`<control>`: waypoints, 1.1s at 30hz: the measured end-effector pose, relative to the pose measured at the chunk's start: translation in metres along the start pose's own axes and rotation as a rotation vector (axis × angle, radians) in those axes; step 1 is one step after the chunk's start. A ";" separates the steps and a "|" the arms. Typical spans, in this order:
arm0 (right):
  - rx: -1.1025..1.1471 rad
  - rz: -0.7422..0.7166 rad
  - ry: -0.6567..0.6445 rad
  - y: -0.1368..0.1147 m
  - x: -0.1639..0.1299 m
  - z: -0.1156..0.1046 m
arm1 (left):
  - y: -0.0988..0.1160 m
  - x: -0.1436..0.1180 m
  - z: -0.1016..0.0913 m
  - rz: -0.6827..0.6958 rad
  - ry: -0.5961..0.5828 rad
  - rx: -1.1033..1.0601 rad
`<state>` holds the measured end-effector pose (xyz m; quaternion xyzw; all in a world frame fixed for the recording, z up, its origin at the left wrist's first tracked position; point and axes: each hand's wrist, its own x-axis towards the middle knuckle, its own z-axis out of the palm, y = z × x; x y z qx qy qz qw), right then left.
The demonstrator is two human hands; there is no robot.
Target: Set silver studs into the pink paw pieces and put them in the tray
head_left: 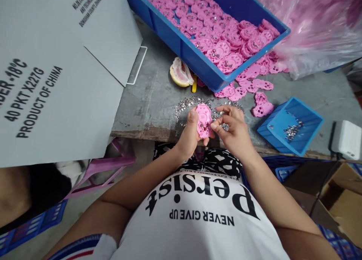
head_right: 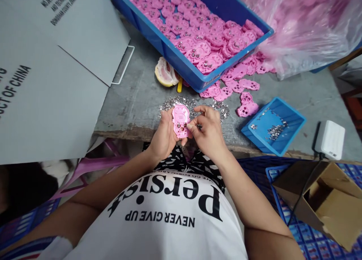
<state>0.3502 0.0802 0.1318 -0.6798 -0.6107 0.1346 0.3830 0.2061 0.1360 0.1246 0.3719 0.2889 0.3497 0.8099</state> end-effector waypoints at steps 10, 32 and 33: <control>-0.083 -0.031 -0.112 0.002 0.004 0.001 | 0.001 -0.004 0.001 -0.100 0.024 -0.036; -0.215 -0.087 -0.285 0.013 0.017 -0.004 | -0.018 0.006 -0.014 -0.081 -0.064 0.208; -0.200 -0.075 -0.288 0.014 0.018 -0.004 | -0.016 0.007 -0.014 -0.087 -0.061 0.207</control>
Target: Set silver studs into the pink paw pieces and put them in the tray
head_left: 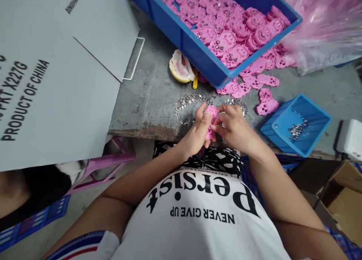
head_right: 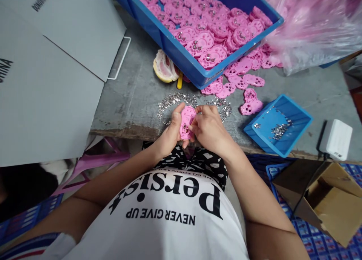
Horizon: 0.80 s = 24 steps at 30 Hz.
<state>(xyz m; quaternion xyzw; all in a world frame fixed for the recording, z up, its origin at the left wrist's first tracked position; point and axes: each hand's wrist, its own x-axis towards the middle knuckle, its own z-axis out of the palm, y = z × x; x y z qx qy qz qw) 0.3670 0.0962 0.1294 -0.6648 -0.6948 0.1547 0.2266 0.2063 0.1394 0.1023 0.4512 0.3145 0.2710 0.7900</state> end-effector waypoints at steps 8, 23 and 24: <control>0.296 0.057 -0.058 0.009 0.004 -0.002 | 0.020 0.007 0.006 -0.101 -0.042 -0.188; 0.170 0.055 -0.030 0.003 -0.002 -0.002 | 0.013 0.001 0.008 -0.076 -0.030 -0.092; 0.163 0.060 -0.016 0.002 -0.004 0.000 | 0.013 0.001 0.008 -0.077 -0.032 -0.100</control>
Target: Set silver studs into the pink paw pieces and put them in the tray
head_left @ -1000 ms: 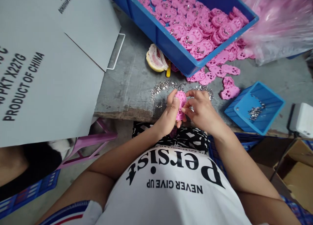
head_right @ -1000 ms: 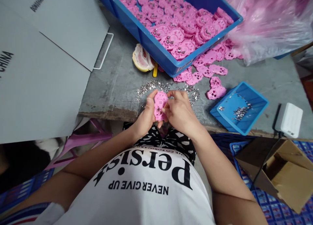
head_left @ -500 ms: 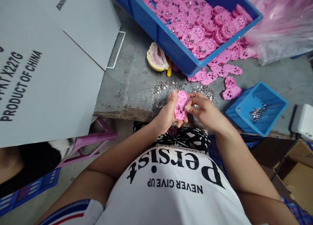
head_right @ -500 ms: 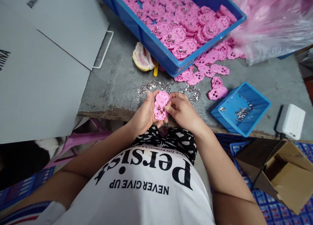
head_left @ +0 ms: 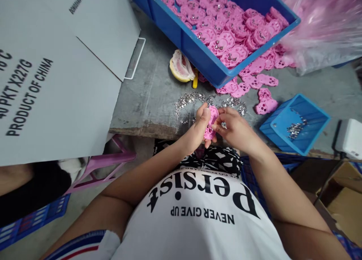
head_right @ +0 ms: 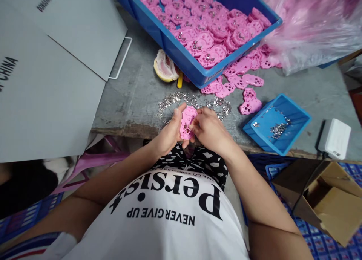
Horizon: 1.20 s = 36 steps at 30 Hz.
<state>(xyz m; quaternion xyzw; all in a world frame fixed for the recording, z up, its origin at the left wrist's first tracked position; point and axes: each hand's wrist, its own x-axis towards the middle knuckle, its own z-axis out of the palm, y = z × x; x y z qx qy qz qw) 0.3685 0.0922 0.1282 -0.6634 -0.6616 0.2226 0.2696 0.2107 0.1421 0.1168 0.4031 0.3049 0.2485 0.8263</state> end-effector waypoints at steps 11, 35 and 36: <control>0.418 0.088 0.456 0.034 -0.010 0.023 | -0.001 -0.002 -0.007 -0.014 0.009 -0.127; 0.222 0.426 0.410 0.074 0.013 0.006 | 0.001 -0.005 -0.017 0.022 0.150 -0.055; 0.316 0.399 0.434 0.070 0.013 0.006 | 0.001 -0.004 -0.017 0.019 0.149 -0.052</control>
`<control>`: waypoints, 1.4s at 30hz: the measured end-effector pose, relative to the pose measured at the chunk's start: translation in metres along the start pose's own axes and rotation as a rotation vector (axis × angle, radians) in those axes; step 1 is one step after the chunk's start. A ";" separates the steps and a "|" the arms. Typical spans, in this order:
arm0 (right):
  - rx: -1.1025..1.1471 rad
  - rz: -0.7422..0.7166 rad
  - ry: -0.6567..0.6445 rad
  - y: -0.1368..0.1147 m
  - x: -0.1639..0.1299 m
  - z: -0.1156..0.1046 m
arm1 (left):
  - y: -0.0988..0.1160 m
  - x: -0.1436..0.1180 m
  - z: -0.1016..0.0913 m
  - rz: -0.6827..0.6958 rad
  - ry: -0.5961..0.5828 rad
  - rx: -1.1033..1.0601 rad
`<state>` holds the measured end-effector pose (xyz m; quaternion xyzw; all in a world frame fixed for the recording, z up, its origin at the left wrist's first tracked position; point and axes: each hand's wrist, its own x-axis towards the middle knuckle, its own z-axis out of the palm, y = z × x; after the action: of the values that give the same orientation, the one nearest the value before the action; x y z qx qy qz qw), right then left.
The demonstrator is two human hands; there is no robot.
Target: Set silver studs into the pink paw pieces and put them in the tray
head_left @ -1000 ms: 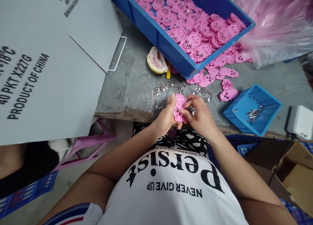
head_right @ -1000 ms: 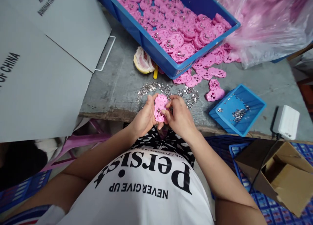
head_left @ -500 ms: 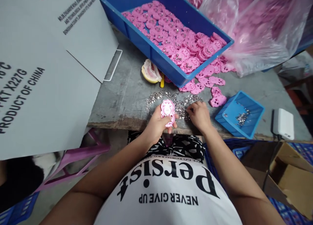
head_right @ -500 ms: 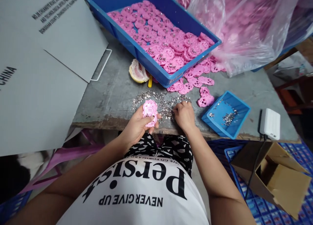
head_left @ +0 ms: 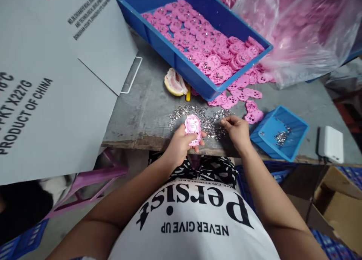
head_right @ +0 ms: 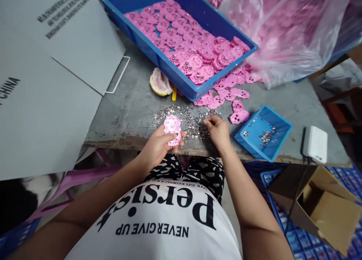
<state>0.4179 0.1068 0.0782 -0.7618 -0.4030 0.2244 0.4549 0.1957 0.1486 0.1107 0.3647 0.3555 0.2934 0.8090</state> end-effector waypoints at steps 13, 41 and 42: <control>0.331 -0.278 -0.259 -0.042 -0.044 0.010 | -0.004 0.001 0.020 0.048 0.008 -0.011; 0.392 -0.089 -0.006 -0.049 -0.062 0.027 | -0.001 -0.006 0.018 0.119 -0.150 -0.294; 0.442 -0.052 -0.034 -0.050 -0.064 0.031 | -0.001 -0.007 0.020 0.126 -0.147 -0.328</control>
<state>0.3392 0.0829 0.1050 -0.6291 -0.3713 0.3082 0.6094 0.2078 0.1354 0.1215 0.2699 0.2195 0.3700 0.8614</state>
